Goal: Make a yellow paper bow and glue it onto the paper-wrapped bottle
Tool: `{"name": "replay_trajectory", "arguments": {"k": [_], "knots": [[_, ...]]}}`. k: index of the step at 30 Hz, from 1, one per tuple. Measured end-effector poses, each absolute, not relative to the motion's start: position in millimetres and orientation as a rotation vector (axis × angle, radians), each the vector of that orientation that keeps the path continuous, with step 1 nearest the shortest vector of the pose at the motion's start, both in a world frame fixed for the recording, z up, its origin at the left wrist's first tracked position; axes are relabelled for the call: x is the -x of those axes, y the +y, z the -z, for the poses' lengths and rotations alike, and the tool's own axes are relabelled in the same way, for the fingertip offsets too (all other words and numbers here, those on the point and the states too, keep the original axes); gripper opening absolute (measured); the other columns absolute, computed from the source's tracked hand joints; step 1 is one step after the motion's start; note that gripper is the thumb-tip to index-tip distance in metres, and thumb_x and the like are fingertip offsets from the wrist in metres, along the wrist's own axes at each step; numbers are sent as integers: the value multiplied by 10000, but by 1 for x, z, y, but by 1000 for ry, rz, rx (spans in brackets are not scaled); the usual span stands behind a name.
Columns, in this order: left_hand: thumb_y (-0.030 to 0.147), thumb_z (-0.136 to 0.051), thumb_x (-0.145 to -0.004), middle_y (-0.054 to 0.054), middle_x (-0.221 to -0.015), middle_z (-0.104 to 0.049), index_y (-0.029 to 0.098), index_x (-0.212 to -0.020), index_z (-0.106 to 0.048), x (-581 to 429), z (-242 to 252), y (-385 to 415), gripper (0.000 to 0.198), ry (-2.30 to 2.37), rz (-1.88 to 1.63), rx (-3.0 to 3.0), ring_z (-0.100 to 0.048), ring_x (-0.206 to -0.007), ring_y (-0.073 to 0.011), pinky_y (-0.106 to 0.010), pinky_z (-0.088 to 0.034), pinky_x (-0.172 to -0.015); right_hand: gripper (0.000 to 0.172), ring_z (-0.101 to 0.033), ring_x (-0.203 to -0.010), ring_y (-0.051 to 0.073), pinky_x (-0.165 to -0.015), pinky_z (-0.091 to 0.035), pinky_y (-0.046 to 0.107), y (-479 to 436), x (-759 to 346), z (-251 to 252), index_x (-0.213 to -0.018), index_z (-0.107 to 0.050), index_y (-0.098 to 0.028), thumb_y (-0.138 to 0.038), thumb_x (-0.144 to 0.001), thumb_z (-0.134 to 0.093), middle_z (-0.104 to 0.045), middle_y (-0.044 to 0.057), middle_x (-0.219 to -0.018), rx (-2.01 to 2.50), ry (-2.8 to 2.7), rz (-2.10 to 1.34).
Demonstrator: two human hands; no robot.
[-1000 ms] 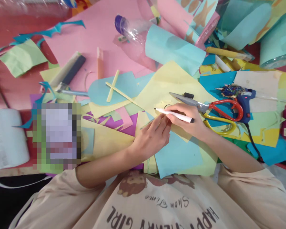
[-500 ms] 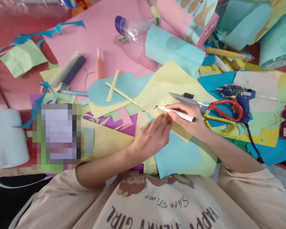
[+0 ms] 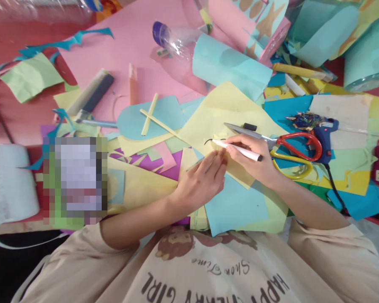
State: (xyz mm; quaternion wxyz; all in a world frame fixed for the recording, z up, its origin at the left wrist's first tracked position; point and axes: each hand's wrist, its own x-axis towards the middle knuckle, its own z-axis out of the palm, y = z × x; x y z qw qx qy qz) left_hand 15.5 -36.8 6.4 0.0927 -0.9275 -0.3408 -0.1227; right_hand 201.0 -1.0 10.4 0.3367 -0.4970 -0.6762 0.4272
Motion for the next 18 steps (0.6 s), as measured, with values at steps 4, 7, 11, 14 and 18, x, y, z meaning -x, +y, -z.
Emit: {"name": "replay_trajectory", "arguments": {"k": [4, 7, 11, 14, 18], "knots": [[199, -479, -913, -152, -1200, -705, 34, -1135, -668, -16, -7, -37, 335, -1020, 374, 2763, -678, -1087, -219, -278, -588, -883, 146, -639, -689, 131, -596, -504, 254, -1, -201, -11, -932, -683, -200, -306, -913, -585, -710, 7, -806, 1304, -1754, -1105], [190, -479, -912, -153, -1208, -701, 34, -1143, -665, -16, -6, -37, 335, -1034, 378, 2773, -676, -1093, -221, -283, -588, -896, 135, -627, -667, 128, -582, -498, 256, -1, -201, -12, -920, -681, -203, -298, -912, -586, -698, 1, -782, 1301, -1758, -1102], [185, -474, -915, -155, -1235, -687, 44, -1160, -660, -15, -5, -38, 339, -1063, 369, 2810, -671, -1109, -227, -291, -591, -893, 128, -610, -639, 123, -554, -478, 250, 0, -201, -14, -906, -680, -201, -288, -909, -586, -678, -2, -748, 1309, -1755, -1098], [177, -473, -914, -161, -1243, -681, 40, -1156, -661, -15, -4, -38, 336, -1063, 366, 2816, -669, -1114, -232, -296, -591, -898, 122, -605, -631, 123, -545, -469, 248, -1, -202, -13, -893, -672, -199, -288, -906, -589, -670, -2, -739, 1318, -1743, -1105], [187, -478, -913, -157, -1242, -682, 42, -1147, -664, -15, -5, -38, 332, -1052, 369, 2802, -670, -1114, -233, -296, -596, -892, 123, -599, -627, 122, -553, -463, 252, -1, -202, -12, -871, -656, -193, -291, -905, -590, -657, -2, -726, 1307, -1730, -1115]]}}
